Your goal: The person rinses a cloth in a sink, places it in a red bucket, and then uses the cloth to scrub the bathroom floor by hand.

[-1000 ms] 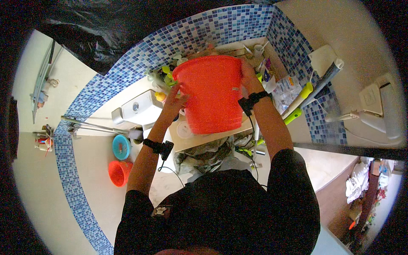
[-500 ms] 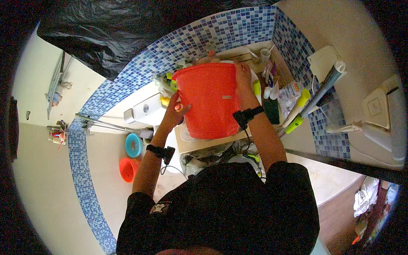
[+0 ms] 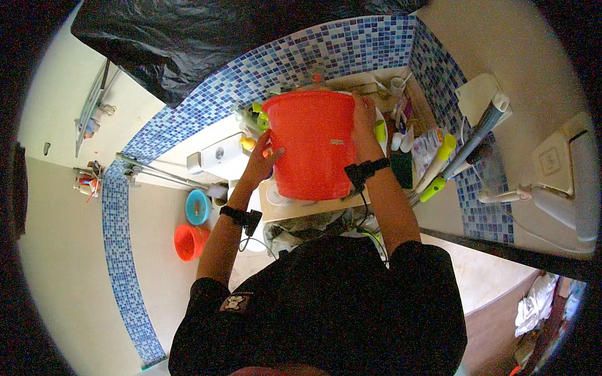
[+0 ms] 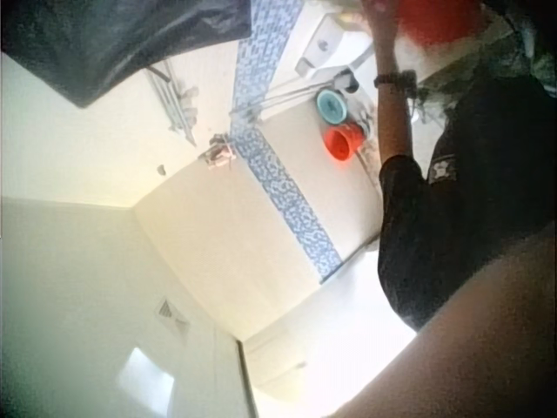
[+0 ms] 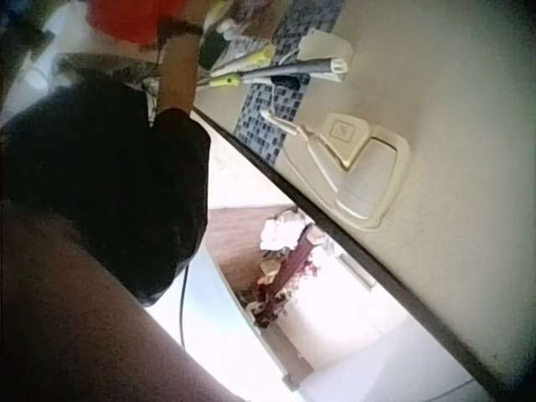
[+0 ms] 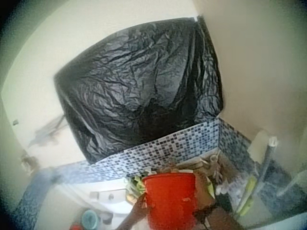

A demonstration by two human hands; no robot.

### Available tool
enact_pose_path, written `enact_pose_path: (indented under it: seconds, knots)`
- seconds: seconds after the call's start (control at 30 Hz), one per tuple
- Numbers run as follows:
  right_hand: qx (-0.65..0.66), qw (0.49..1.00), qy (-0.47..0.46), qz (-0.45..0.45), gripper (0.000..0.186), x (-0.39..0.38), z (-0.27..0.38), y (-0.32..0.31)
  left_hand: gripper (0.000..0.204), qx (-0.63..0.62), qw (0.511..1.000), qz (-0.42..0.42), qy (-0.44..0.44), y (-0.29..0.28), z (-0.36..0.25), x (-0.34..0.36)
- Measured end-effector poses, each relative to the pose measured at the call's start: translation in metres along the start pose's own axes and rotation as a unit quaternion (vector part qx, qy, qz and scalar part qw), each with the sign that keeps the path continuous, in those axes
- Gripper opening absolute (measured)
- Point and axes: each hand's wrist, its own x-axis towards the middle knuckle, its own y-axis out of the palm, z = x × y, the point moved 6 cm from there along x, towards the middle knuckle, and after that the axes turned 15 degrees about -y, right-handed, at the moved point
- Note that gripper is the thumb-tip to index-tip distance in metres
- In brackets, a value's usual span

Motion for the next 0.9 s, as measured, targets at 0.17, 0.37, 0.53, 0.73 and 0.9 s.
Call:
enact_pose_path:
  seconds: [0.17, 0.37, 0.53, 0.73, 0.9]
  knots:
    - [0.035, 0.999, 0.003, -0.016, 0.054, -0.005, 0.003, 0.0, 0.087, -0.023, 1.0, -0.003, 0.015, 0.002, 0.0, -0.003]
    - [-0.024, 0.999, -0.001, -0.034, 0.032, -0.002, 0.004, 0.001, 0.087, -0.032, 0.999, -0.005, 0.003, 0.001, 0.001, -0.003]
    - [-0.012, 0.999, -0.019, -0.041, 0.031, -0.008, 0.011, 0.0, 0.086, -0.006, 1.0, -0.02, -0.005, 0.002, 0.002, -0.005]
    - [-0.003, 0.999, -0.032, -0.016, 0.028, -0.013, 0.019, 0.005, 0.087, -0.034, 0.999, -0.014, 0.01, 0.003, 0.003, -0.006]
    - [0.028, 0.999, -0.019, -0.029, 0.025, -0.004, 0.004, -0.004, 0.088, -0.016, 1.0, -0.026, 0.001, 0.004, 0.003, -0.006]
